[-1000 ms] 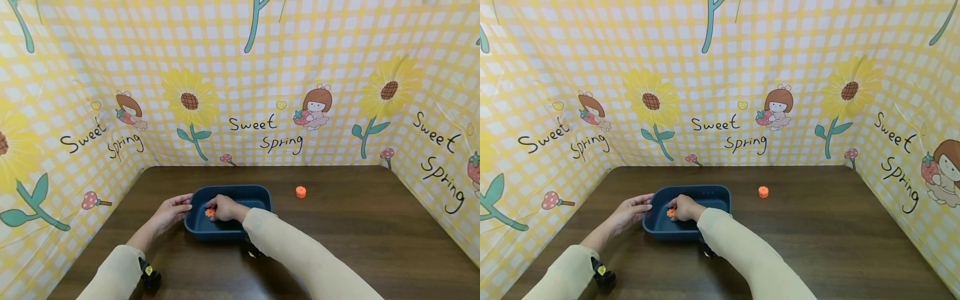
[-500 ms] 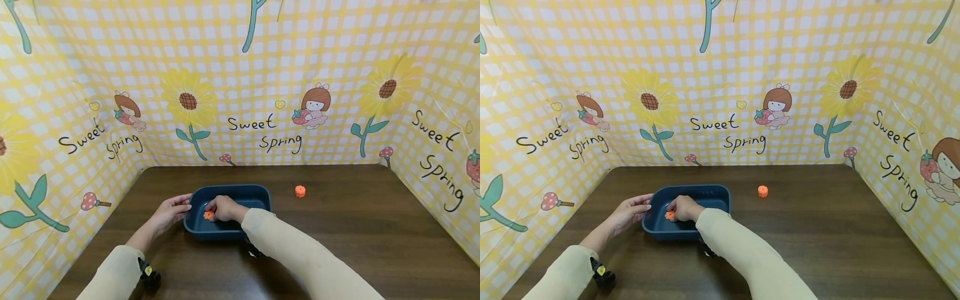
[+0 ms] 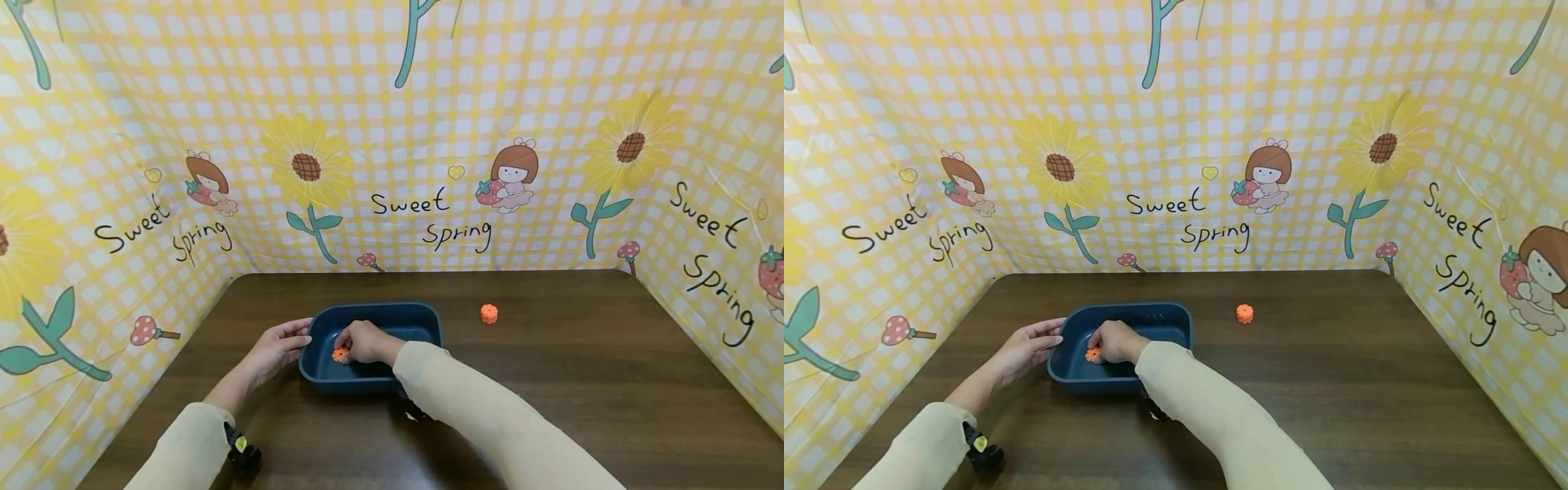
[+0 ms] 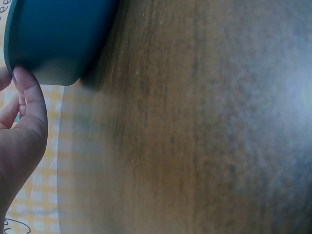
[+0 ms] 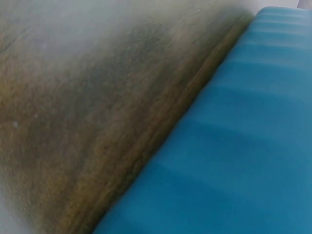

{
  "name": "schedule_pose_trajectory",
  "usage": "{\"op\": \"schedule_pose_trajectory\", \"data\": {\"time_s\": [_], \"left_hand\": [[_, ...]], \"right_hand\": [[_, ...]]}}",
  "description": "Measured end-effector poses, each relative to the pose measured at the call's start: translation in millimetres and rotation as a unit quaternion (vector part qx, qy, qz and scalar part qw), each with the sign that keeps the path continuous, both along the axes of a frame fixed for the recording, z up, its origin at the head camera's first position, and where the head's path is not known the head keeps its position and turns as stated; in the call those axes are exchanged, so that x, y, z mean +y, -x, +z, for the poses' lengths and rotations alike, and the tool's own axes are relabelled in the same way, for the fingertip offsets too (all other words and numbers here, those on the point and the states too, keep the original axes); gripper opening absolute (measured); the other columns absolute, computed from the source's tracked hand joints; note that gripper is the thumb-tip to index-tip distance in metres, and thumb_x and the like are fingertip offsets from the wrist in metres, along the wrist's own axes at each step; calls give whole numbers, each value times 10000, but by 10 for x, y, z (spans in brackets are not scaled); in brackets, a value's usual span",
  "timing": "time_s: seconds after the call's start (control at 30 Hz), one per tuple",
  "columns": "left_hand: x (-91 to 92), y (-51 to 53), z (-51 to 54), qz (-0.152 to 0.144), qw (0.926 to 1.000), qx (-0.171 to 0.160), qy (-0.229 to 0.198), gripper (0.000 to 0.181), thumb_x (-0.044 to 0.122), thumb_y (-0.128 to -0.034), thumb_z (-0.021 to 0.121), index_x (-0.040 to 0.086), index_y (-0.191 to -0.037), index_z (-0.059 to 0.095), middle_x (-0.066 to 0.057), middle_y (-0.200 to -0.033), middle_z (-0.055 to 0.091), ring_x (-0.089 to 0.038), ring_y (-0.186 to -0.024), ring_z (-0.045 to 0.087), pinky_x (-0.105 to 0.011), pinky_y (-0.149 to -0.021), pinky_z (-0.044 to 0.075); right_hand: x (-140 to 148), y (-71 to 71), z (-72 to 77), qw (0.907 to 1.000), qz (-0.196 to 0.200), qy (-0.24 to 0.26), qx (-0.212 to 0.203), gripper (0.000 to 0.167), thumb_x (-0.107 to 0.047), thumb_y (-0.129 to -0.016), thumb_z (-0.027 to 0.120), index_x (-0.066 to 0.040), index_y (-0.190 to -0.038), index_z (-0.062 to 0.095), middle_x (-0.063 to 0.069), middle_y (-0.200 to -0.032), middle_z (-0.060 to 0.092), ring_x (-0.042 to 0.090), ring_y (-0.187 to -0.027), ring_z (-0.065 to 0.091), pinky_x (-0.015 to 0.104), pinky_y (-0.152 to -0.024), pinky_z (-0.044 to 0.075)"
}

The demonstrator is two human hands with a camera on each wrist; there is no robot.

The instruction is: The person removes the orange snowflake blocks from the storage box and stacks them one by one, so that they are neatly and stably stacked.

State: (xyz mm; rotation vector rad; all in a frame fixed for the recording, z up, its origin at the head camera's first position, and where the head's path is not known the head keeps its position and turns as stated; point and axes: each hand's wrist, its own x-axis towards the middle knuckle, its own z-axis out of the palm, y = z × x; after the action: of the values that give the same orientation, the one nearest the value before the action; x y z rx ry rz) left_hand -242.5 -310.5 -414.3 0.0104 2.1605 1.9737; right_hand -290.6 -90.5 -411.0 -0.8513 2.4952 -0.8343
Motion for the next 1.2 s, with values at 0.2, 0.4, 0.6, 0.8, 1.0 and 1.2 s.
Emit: {"op": "schedule_pose_trajectory", "data": {"time_s": [0.2, 0.4, 0.6, 0.8, 1.0, 1.2], "left_hand": [[5, 2, -2, -1, 10000, 2, -29, 551, 85, -964, 599, -59, -1446, 376, -80, -1096, 516, -137, -929, 566, -272, -793, 532], [6, 0, -10, 0, 10000, 12, -9, 546, 81, -965, 594, -60, -1446, 376, -85, -1102, 513, -142, -935, 563, -272, -799, 532], [-7, -19, 7, 45, 10000, -10, 88, 548, 93, -971, 592, -47, -1454, 373, -85, -1113, 507, -134, -945, 553, -263, -805, 527], [-16, -26, 39, 74, 9999, -33, 89, 561, 107, -965, 607, -41, -1455, 378, -77, -1106, 503, -121, -944, 543, -253, -803, 521], [-10, -24, 36, 52, 9999, -45, 87, 562, 102, -965, 606, -46, -1455, 374, -71, -1096, 507, -118, -937, 545, -253, -799, 521], [8, -9, 23, 63, 10000, -15, 52, 559, 98, -963, 608, -51, -1450, 377, -78, -1094, 510, -120, -923, 559, -257, -787, 526]], "right_hand": [[8, 13, 7, 9997, -56, 183, -181, 170, -152, -869, 746, -124, -1035, 725, -32, -912, 600, 128, -842, 528, 263, -808, 463], [47, 19, 19, 9981, -250, 460, -330, 178, -178, -879, 736, -117, -1040, 690, -34, -892, 602, 132, -803, 552, 259, -775, 483], [113, 25, 79, 9970, -193, 689, -281, 198, -191, -902, 709, -109, -1076, 668, -32, -898, 606, 140, -799, 558, 249, -756, 491], [166, 36, 146, 9970, -154, 748, -83, 264, -213, -920, 685, -114, -1163, 670, -44, -972, 617, 131, -852, 555, 256, -795, 491], [204, 41, 156, 9979, -76, 643, 35, 344, -233, -933, 664, -111, -1255, 657, -44, -1033, 629, 121, -880, 550, 248, -825, 481], [292, 50, 181, 9975, 2, 677, 208, 284, -226, -924, 676, -101, -1178, 678, -43, -947, 609, 124, -828, 546, 241, -758, 471]]}}
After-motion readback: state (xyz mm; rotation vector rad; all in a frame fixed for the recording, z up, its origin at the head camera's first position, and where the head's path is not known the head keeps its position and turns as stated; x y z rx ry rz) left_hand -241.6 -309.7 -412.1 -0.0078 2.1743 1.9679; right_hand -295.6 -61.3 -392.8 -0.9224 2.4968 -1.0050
